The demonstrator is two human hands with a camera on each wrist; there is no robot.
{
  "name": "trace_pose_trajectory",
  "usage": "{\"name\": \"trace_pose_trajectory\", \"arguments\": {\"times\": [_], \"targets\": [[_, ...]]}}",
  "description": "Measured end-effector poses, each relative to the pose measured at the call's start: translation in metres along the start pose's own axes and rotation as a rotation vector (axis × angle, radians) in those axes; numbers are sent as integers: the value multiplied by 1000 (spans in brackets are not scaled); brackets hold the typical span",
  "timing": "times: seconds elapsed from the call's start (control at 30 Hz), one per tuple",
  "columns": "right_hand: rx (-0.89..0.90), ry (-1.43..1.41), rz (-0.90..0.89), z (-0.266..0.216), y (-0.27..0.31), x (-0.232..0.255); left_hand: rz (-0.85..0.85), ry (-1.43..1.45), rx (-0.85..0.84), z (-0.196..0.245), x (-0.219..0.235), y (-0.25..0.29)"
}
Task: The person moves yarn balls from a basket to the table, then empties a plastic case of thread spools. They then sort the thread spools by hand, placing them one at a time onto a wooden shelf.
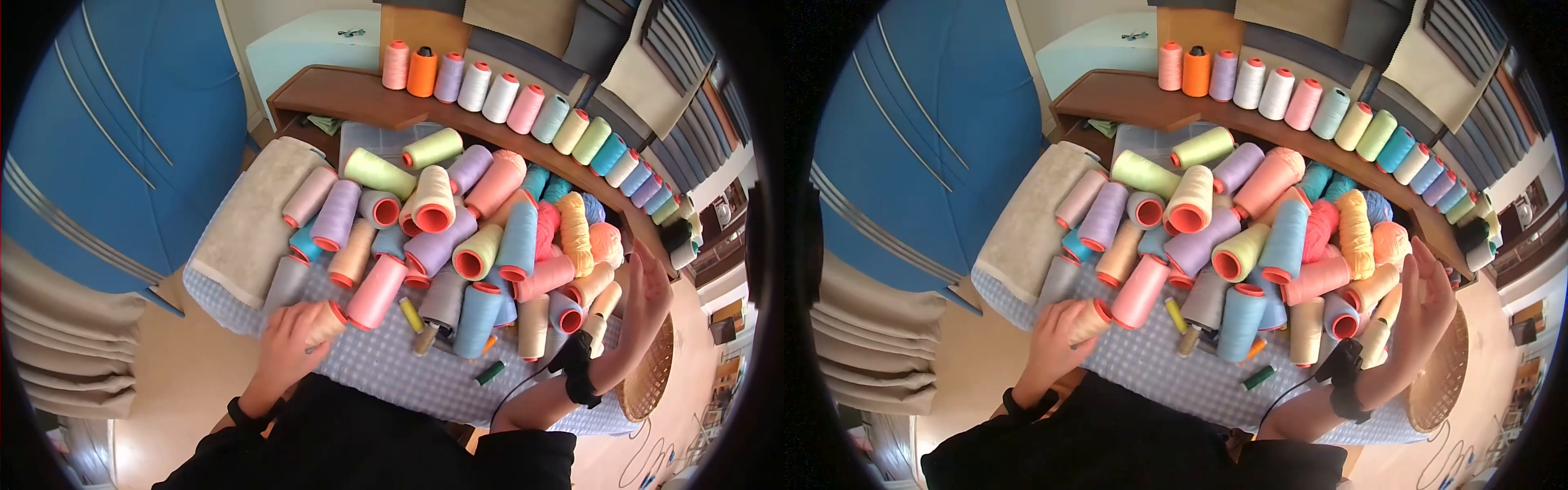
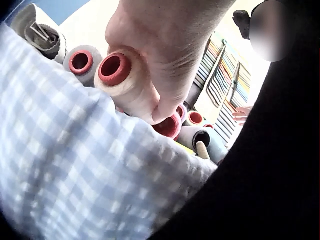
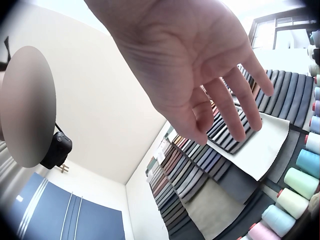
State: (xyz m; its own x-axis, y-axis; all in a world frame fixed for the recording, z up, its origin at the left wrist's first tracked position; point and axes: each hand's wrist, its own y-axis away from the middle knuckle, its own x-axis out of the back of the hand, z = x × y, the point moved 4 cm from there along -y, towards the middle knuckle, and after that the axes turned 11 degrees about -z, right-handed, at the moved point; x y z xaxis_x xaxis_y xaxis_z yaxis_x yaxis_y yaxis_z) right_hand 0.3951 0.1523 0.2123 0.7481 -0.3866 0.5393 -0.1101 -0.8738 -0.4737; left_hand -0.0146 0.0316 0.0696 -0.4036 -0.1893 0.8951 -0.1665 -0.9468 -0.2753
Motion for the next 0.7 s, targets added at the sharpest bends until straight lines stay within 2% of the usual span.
{"name": "trace_pose_trajectory", "arguments": {"times": [0.07, 0.17, 0.27, 0.43, 0.5, 0.57, 0.63, 0.7], "targets": [[-15, -19, 4, 0, 0, 0, 102, 38, 104, -6, 1, 0], [-27, -33, 3, 5, -1, 1, 87, -9, 137, -5, 5, -7], [-29, 25, -25, 6, -3, 1, 32, -21, 26, -3, -4, -13], [-29, 57, -54, 8, -3, -1, -5, 41, 3, -7, 1, -19], [-4, -23, 17, 15, -4, 0, -38, 46, -7, -3, 8, -23], [32, -56, 48, -1, -4, -3, -89, 60, -25, 8, 22, -33], [67, -88, 78, -10, -1, -3, -62, 48, -48, 10, 39, -48], [-16, -542, -49, -5, 13, -5, -38, 5, -74, 14, 62, -68]]}}
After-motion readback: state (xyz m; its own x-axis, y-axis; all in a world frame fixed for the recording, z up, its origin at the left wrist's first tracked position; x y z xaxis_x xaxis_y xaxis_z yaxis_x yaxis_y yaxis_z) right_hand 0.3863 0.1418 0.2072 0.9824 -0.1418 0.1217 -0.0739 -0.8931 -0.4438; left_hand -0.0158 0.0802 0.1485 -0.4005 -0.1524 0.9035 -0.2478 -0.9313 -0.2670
